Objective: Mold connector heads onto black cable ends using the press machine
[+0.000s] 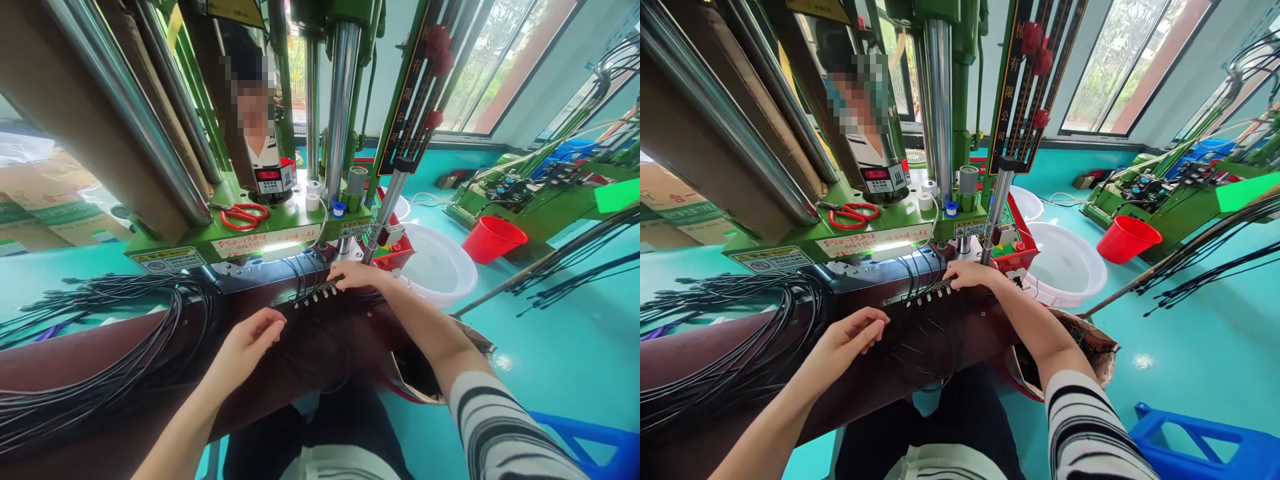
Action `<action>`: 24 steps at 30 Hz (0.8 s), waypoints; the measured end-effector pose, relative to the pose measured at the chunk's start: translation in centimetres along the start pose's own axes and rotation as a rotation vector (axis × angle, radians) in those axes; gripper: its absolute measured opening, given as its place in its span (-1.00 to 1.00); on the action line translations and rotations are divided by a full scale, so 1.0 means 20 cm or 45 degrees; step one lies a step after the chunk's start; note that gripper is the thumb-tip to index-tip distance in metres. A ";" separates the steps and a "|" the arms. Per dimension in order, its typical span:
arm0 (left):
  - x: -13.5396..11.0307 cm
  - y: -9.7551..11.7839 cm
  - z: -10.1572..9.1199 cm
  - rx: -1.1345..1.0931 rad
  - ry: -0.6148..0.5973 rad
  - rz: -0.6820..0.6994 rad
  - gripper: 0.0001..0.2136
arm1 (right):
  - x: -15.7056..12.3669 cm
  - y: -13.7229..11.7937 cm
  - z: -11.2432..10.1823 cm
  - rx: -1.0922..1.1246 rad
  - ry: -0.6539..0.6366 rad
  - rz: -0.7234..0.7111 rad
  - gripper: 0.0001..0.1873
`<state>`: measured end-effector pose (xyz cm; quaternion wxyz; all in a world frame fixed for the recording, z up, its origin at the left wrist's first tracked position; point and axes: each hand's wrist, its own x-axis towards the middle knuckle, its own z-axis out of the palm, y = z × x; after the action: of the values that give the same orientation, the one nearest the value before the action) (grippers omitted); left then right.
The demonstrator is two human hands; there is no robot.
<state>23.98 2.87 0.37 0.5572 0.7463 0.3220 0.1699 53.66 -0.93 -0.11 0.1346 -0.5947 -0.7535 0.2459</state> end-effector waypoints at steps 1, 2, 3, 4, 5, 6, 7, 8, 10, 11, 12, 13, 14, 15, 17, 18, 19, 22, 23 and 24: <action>0.01 -0.02 -0.02 0.008 0.058 0.009 -0.74 | 0.03 0.01 0.02 -0.015 0.011 -0.008 -0.69; 0.03 -0.03 -0.04 0.022 0.110 0.025 -0.74 | 0.05 0.02 0.04 -0.017 0.021 -0.008 -0.69; 0.05 -0.05 -0.06 0.045 0.153 0.046 -0.74 | 0.06 0.02 0.05 -0.013 0.033 -0.006 -0.69; 0.08 -0.06 -0.08 0.077 0.182 0.067 -0.75 | 0.07 0.03 0.06 -0.011 0.051 -0.003 -0.69; 0.11 -0.07 -0.09 0.116 0.201 0.088 -0.75 | 0.06 0.03 0.07 -0.006 0.073 0.004 -0.70; 0.14 -0.08 -0.10 0.163 0.210 0.106 -0.76 | 0.06 0.03 0.08 0.004 0.099 0.015 -0.70; 0.17 -0.09 -0.11 0.217 0.214 0.121 -0.77 | 0.04 0.03 0.08 0.015 0.129 0.031 -0.70; 0.20 -0.09 -0.12 0.274 0.216 0.133 -0.77 | 0.03 0.03 0.08 0.023 0.162 0.053 -0.70; 0.26 -0.11 -0.13 0.387 0.234 0.139 -0.76 | 0.01 0.04 0.10 0.082 0.279 0.127 -0.71; 0.28 -0.13 -0.13 0.438 0.248 0.132 -0.76 | 0.01 0.04 0.11 0.124 0.351 0.166 -0.72; 0.30 -0.14 -0.13 0.483 0.261 0.120 -0.76 | 0.00 0.05 0.12 0.166 0.418 0.198 -0.74; 0.32 -0.16 -0.13 0.522 0.271 0.109 -0.76 | 0.00 0.05 0.14 0.206 0.478 0.221 -0.76; 0.33 -0.18 -0.12 0.554 0.278 0.104 -0.77 | 0.00 0.05 0.15 0.238 0.527 0.233 -0.77; 0.33 -0.20 -0.12 0.581 0.282 0.110 -0.77 | 0.01 0.06 0.16 0.255 0.560 0.236 -0.78; 0.33 -0.23 -0.10 0.623 0.288 0.148 -0.78 | 0.01 0.06 0.18 0.260 0.599 0.231 -0.79; 0.33 -0.25 -0.10 0.641 0.292 0.168 -0.79 | 0.01 0.06 0.19 0.262 0.615 0.229 -0.79; 0.33 -0.25 -0.09 0.657 0.292 0.185 -0.79 | 0.02 0.06 0.19 0.262 0.625 0.225 -0.79; 0.32 -0.27 -0.08 0.710 0.257 0.209 -0.80 | 0.02 0.06 0.19 0.256 0.634 0.212 -0.79; 0.32 -0.27 -0.08 0.729 0.242 0.213 -0.80 | 0.02 0.06 0.19 0.255 0.637 0.209 -0.79; 0.32 -0.27 -0.08 0.748 0.231 0.214 -0.80 | 0.01 0.06 0.19 0.253 0.642 0.208 -0.79</action>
<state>26.19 9.19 -4.84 0.2709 0.8810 0.3430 0.1810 52.68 -1.27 -4.06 0.3553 -0.6797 -0.6181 0.1727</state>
